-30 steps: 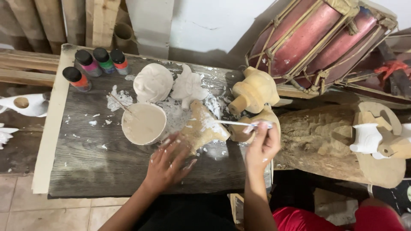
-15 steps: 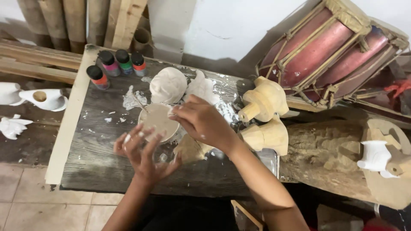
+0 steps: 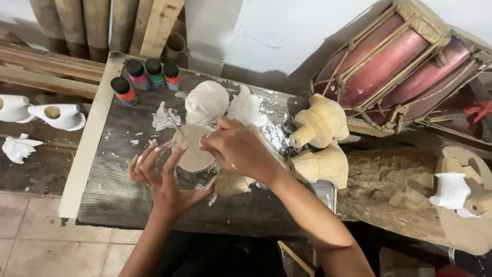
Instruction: Applying a white coating or plaster to wooden toy components using a small stick and hands.
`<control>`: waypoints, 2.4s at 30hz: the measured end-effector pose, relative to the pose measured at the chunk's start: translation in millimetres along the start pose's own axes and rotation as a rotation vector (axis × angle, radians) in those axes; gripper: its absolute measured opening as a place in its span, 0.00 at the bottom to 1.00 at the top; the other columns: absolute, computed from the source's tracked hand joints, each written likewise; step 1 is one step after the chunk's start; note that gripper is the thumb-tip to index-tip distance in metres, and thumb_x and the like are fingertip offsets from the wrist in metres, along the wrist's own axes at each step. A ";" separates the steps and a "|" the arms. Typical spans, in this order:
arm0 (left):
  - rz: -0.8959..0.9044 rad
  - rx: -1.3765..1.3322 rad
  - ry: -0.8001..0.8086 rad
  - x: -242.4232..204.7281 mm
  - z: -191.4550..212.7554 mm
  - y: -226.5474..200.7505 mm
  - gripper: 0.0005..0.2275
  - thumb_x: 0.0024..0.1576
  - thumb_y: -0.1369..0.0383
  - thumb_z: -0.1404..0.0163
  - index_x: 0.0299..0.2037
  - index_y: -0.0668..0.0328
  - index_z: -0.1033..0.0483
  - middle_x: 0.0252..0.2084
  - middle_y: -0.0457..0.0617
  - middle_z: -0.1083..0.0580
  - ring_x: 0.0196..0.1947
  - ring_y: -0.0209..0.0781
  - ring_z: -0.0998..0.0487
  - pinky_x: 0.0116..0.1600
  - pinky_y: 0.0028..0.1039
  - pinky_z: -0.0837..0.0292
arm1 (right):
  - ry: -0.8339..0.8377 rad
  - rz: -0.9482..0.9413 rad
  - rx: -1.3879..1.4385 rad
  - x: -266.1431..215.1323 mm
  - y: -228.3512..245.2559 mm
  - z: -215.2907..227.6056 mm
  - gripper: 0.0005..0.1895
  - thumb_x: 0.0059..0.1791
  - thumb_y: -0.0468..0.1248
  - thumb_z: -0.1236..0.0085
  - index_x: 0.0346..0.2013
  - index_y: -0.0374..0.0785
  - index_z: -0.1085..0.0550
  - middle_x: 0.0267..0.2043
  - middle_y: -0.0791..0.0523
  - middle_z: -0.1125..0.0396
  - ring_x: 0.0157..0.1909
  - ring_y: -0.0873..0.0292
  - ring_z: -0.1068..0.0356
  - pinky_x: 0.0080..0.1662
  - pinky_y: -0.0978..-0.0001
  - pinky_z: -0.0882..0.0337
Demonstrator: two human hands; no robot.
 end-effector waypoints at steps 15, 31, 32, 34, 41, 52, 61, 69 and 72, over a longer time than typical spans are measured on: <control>-0.023 -0.039 0.045 6.2 -2.1 6.1 0.36 0.42 0.44 0.33 0.58 0.57 0.26 0.59 0.56 0.40 0.65 0.64 0.41 0.72 0.51 0.56 | -0.560 -0.472 0.268 -58.2 1.6 33.1 0.06 0.55 0.30 0.47 0.39 0.39 0.22 0.31 0.55 0.24 0.36 0.52 0.24 0.44 0.61 0.26; -0.185 0.089 -0.038 -20.9 -27.5 -20.4 0.24 0.52 0.45 0.40 0.52 0.48 0.22 0.61 0.59 0.43 0.67 0.61 0.50 0.73 0.56 0.62 | -0.994 -0.792 0.236 -153.6 12.4 14.0 0.14 0.60 0.32 0.57 0.31 0.35 0.29 0.24 0.60 0.42 0.30 0.67 0.46 0.36 0.76 0.41; -0.215 0.149 -0.046 -19.9 -29.2 -23.6 0.21 0.52 0.47 0.41 0.52 0.45 0.20 0.59 0.56 0.41 0.64 0.61 0.47 0.71 0.59 0.61 | -0.996 -0.798 0.177 -162.9 11.0 5.9 0.14 0.60 0.32 0.56 0.30 0.35 0.30 0.22 0.58 0.42 0.28 0.65 0.46 0.36 0.73 0.40; -0.241 0.205 -0.051 -21.5 -35.7 -26.3 0.19 0.53 0.49 0.42 0.52 0.41 0.18 0.56 0.53 0.39 0.61 0.60 0.43 0.69 0.62 0.60 | -0.996 -0.809 0.113 -169.5 11.3 1.8 0.14 0.59 0.32 0.55 0.29 0.34 0.30 0.21 0.56 0.42 0.27 0.63 0.45 0.36 0.71 0.39; -0.271 0.357 0.042 -35.7 -39.2 -22.8 0.20 0.59 0.45 0.52 0.56 0.34 0.19 0.59 0.48 0.39 0.66 0.56 0.43 0.66 0.64 0.55 | -0.995 -0.675 -0.176 -163.6 26.2 13.3 0.12 0.59 0.32 0.57 0.33 0.30 0.29 0.30 0.50 0.35 0.33 0.55 0.34 0.38 0.68 0.33; -0.229 0.323 0.131 -37.4 -37.3 -31.6 0.14 0.58 0.50 0.45 0.53 0.32 0.17 0.59 0.43 0.40 0.67 0.49 0.45 0.67 0.64 0.53 | -0.679 -0.251 -0.351 -174.3 66.9 -0.3 0.16 0.57 0.37 0.59 0.36 0.33 0.24 0.39 0.51 0.24 0.39 0.56 0.34 0.49 0.58 0.42; -0.221 0.369 0.141 -40.1 -41.1 -25.9 0.16 0.59 0.47 0.48 0.54 0.31 0.18 0.59 0.44 0.39 0.68 0.52 0.45 0.68 0.65 0.54 | -0.927 -0.420 -0.144 -197.1 8.0 -31.9 0.08 0.53 0.27 0.57 0.37 0.33 0.27 0.37 0.55 0.33 0.46 0.57 0.36 0.44 0.71 0.33; -0.215 0.369 0.126 -39.7 -42.3 -28.3 0.15 0.59 0.48 0.47 0.53 0.30 0.17 0.59 0.43 0.39 0.68 0.50 0.47 0.68 0.66 0.55 | -0.840 -0.295 -0.498 -189.7 1.8 -14.9 0.09 0.53 0.27 0.54 0.33 0.43 0.28 0.34 0.64 0.28 0.44 0.61 0.36 0.55 0.64 0.52; -0.245 0.330 0.135 -41.7 -43.4 -23.2 0.16 0.57 0.51 0.48 0.54 0.35 0.18 0.62 0.46 0.39 0.70 0.52 0.48 0.68 0.66 0.57 | -0.791 -0.211 -0.494 -189.7 18.2 -31.0 0.11 0.56 0.46 0.50 0.34 0.49 0.23 0.33 0.66 0.23 0.41 0.65 0.33 0.55 0.65 0.47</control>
Point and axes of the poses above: each hand's wrist, its own x-axis towards the middle knuckle, its own z-axis out of the back of the hand, y = z × x, the point moved 1 cm from there along x, towards the middle knuckle
